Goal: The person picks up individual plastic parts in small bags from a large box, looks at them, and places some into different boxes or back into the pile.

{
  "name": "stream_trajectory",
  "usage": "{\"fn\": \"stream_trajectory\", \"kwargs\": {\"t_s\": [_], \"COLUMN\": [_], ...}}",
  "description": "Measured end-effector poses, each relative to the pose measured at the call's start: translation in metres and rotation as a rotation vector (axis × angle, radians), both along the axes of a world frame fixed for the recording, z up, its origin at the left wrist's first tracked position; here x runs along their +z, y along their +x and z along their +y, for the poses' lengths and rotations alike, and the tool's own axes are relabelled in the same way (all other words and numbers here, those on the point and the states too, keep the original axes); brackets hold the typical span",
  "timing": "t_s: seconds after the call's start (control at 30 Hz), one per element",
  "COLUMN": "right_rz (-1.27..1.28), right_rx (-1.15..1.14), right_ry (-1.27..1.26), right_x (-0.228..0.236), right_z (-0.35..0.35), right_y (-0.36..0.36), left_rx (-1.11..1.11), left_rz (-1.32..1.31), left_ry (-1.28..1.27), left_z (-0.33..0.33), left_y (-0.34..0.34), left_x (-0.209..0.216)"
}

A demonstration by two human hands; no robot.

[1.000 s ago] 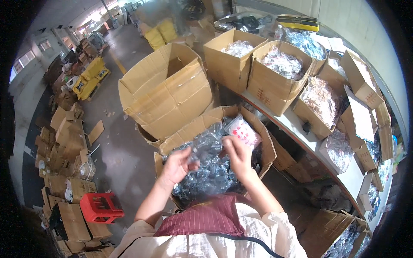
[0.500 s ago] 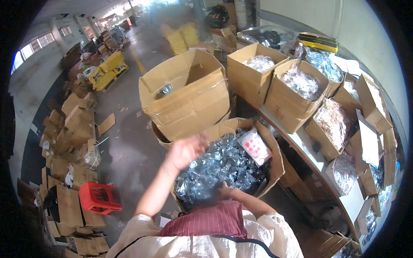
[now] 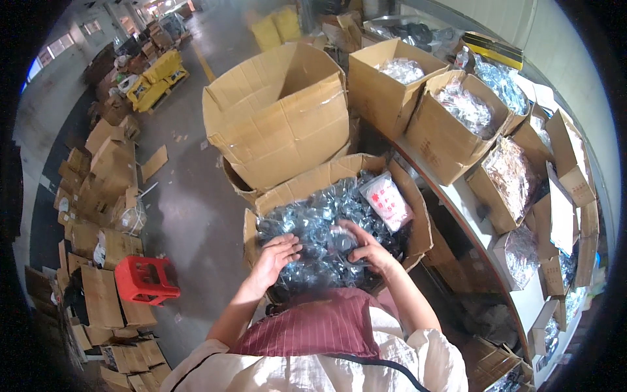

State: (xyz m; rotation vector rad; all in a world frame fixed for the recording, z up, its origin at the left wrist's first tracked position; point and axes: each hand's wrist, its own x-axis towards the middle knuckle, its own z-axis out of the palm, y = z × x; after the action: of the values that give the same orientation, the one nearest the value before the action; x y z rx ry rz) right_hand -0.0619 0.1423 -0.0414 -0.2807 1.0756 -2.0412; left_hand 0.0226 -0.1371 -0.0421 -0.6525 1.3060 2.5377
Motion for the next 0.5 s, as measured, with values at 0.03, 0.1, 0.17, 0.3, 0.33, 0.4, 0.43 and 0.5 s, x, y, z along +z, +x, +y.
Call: {"fn": "stream_trajectory", "kwargs": {"t_s": [0.03, 0.1, 0.17, 0.3, 0.33, 0.4, 0.43, 0.5], "right_rz": [0.051, 0.08, 0.119, 0.131, 0.132, 0.195, 0.216, 0.262], "right_rx": [-0.015, -0.082, -0.127, -0.159, -0.156, -0.117, -0.109, -0.109], "right_ry": [-0.043, -0.101, -0.163, -0.231, -0.232, -0.194, -0.173, -0.159], "right_x": [0.031, 0.059, 0.076, 0.089, 0.092, 0.099, 0.102, 0.101], "right_z": [-0.003, -0.006, -0.009, -0.009, -0.01, -0.012, -0.012, -0.013], "right_y": [0.002, 0.005, 0.008, 0.016, 0.019, 0.023, 0.027, 0.029], "left_rx": [-0.086, -0.158, -0.31, -0.438, -0.435, -0.481, -0.481, -0.416], "left_rz": [0.029, 0.054, 0.125, 0.277, 0.278, 0.276, 0.275, 0.222], "left_ry": [-0.044, -0.052, -0.093, -0.012, -0.013, -0.104, -0.104, -0.033], "left_z": [0.007, 0.025, 0.041, 0.064, 0.064, 0.065, 0.066, 0.067], "left_y": [-0.002, -0.006, -0.01, -0.011, -0.01, -0.01, -0.011, -0.011], "left_x": [0.016, 0.042, 0.063, 0.098, 0.1, 0.103, 0.104, 0.105]}}
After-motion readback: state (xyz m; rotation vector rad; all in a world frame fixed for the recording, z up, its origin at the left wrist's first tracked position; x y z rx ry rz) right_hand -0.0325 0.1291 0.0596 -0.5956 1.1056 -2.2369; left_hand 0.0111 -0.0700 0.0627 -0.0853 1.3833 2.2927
